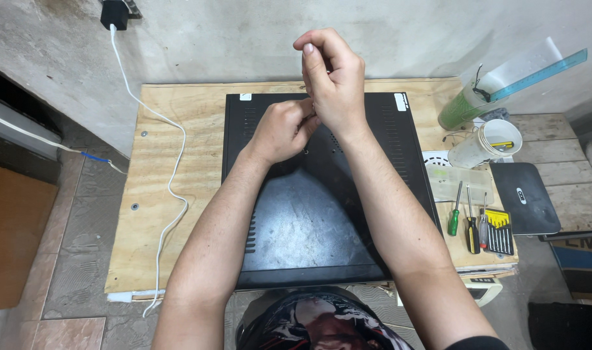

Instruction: The person uses a screwdriver to remove screws from the back panel of a black electronic device. The screws are placed on the table as they are removed. The person continues to remove screws from different locations on the panel.

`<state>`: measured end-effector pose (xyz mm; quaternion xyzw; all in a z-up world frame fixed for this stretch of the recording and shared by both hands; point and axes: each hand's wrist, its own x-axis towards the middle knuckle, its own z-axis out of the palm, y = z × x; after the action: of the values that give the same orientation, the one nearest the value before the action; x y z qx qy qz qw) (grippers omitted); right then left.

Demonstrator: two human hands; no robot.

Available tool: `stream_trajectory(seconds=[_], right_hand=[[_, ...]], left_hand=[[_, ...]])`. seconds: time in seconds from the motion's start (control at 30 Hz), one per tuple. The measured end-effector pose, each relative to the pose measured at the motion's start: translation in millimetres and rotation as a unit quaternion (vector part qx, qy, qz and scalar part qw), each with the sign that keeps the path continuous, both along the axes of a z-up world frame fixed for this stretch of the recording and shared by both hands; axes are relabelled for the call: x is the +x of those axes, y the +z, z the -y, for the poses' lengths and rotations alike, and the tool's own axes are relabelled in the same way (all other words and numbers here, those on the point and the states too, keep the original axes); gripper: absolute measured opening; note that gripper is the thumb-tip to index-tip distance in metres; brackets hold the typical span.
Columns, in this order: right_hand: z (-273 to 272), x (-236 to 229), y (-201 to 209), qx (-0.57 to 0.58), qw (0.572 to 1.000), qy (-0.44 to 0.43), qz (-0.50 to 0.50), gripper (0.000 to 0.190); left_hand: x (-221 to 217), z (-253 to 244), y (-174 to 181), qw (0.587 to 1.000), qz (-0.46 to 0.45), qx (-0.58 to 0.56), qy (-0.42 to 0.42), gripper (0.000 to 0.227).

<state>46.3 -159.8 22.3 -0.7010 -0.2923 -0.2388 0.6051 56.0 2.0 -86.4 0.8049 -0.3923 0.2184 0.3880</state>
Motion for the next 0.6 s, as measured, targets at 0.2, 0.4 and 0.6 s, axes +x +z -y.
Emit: stream_trajectory(seconds=[0.2, 0.4, 0.6], right_hand=[[-0.9, -1.9, 3.2, -0.011, 1.0, -0.01, 0.004, 0.022], [0.7, -2.8, 2.1, -0.01, 1.0, -0.013, -0.008, 0.022], [0.2, -2.1, 2.9, -0.009, 1.0, -0.011, -0.009, 0.02]], left_hand=[[-1.4, 0.6, 4.7, 1.0, -0.007, 0.001, -0.004, 0.014], [0.0, 2.9, -0.3, 1.0, -0.014, 0.004, 0.0, 0.017], [1.7, 2.0, -1.4, 1.0, -0.008, 0.004, 0.003, 0.019]])
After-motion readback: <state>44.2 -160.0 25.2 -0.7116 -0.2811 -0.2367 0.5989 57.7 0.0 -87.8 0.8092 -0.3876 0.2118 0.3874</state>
